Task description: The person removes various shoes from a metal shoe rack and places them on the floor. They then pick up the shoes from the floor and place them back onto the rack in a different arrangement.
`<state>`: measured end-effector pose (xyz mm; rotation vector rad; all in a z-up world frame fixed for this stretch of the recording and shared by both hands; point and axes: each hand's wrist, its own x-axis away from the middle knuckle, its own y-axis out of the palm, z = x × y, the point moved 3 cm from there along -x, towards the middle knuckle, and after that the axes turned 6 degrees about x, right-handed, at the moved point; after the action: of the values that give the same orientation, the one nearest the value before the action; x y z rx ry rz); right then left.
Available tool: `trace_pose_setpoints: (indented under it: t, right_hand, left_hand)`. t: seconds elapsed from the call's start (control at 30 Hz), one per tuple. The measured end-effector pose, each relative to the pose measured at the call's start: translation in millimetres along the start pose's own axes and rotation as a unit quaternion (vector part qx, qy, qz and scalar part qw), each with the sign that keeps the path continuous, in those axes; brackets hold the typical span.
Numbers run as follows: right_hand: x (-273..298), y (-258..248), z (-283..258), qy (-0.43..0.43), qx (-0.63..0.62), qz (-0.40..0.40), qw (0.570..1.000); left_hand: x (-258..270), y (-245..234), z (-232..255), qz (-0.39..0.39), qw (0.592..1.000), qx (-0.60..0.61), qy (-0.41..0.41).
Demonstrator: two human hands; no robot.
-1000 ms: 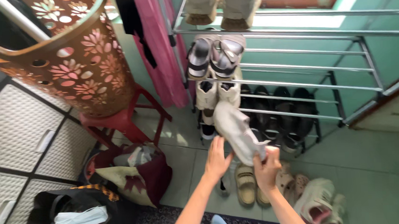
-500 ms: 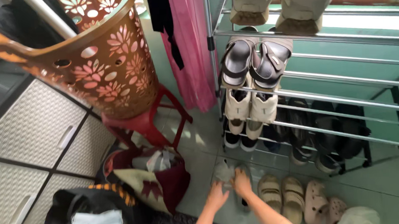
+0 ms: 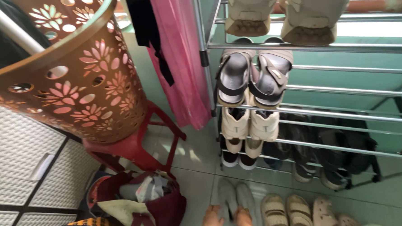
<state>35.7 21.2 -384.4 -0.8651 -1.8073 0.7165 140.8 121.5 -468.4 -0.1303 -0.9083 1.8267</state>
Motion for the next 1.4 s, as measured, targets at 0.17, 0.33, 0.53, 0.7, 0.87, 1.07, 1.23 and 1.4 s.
trace_pose_setpoints:
  t: [0.17, 0.33, 0.53, 0.7, 0.87, 1.07, 1.23, 1.4]
  right_hand:
    - [-5, -7, 14, -0.171, -0.099, 0.087, 0.976]
    - [-17, -42, 26, -0.292, -0.194, 0.172, 0.921]
    - [47, -211, -35, -0.405, -0.249, 0.306, 0.825]
    - [104, -346, -76, -0.482, -0.071, 0.573, 0.659]
    - [117, -433, -93, -0.431, -0.067, 0.615, 0.657]
    - [106, -488, -124, -0.426, -0.044, 0.646, 0.632]
    - [106, -518, -143, -0.467, -0.044, 0.616, 0.633]
    - [91, -538, -151, -0.458, -0.093, 0.479, 0.743]
  left_hand:
    - [13, -13, 9, 0.024, 0.999, 0.03, 0.029]
    - [14, -30, 39, 0.081, 0.994, -0.005, 0.08]
    - [3, -95, 147, 0.182, 0.966, 0.005, 0.182]
    - [32, -193, 300, 0.3, 0.882, 0.041, 0.361]
    - [59, -263, 410, 0.363, 0.81, 0.035, 0.46]
    - [50, -298, 481, 0.362, 0.798, 0.042, 0.48]
    - [32, -300, 501, 0.363, 0.796, 0.012, 0.484]
    - [14, -292, 499, 0.373, 0.788, 0.017, 0.489]
